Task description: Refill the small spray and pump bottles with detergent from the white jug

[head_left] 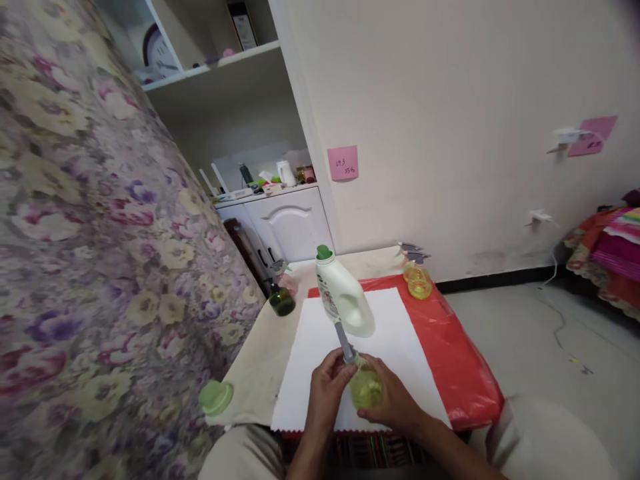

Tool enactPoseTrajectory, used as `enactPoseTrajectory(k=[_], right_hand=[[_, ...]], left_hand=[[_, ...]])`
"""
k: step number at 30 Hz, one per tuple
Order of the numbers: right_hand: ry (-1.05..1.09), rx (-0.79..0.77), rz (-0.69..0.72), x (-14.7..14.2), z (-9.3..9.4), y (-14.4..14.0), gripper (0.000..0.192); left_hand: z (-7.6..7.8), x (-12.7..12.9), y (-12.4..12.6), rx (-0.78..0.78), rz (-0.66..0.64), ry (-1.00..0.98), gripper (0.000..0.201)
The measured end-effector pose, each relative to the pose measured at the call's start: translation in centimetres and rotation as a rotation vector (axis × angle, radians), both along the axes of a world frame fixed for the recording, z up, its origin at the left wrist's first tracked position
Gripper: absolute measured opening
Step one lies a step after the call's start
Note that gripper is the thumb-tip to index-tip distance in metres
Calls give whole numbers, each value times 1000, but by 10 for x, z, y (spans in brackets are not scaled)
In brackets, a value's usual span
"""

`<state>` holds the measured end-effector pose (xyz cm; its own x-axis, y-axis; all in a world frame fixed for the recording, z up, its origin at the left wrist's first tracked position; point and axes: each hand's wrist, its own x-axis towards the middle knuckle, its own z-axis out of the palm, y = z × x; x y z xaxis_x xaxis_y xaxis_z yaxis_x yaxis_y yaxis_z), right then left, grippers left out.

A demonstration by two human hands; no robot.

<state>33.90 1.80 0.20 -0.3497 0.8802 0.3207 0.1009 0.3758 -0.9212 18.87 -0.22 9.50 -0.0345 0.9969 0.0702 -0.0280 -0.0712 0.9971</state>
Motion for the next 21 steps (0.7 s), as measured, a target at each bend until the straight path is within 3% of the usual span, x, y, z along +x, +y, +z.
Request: enactPoseTrajectory(k=[11,18,21], right_hand=[[44,-33,54,1,-3,1,90],[-11,-24,-34,-3,-8,0,89],[24,-42,-10,-2,-7,0,86]], left_hand=[[-2,-2,0,-1,-18,15,39],[-9,17,-2,46,295,79,32],[-10,20,-1,48,300,87,32]])
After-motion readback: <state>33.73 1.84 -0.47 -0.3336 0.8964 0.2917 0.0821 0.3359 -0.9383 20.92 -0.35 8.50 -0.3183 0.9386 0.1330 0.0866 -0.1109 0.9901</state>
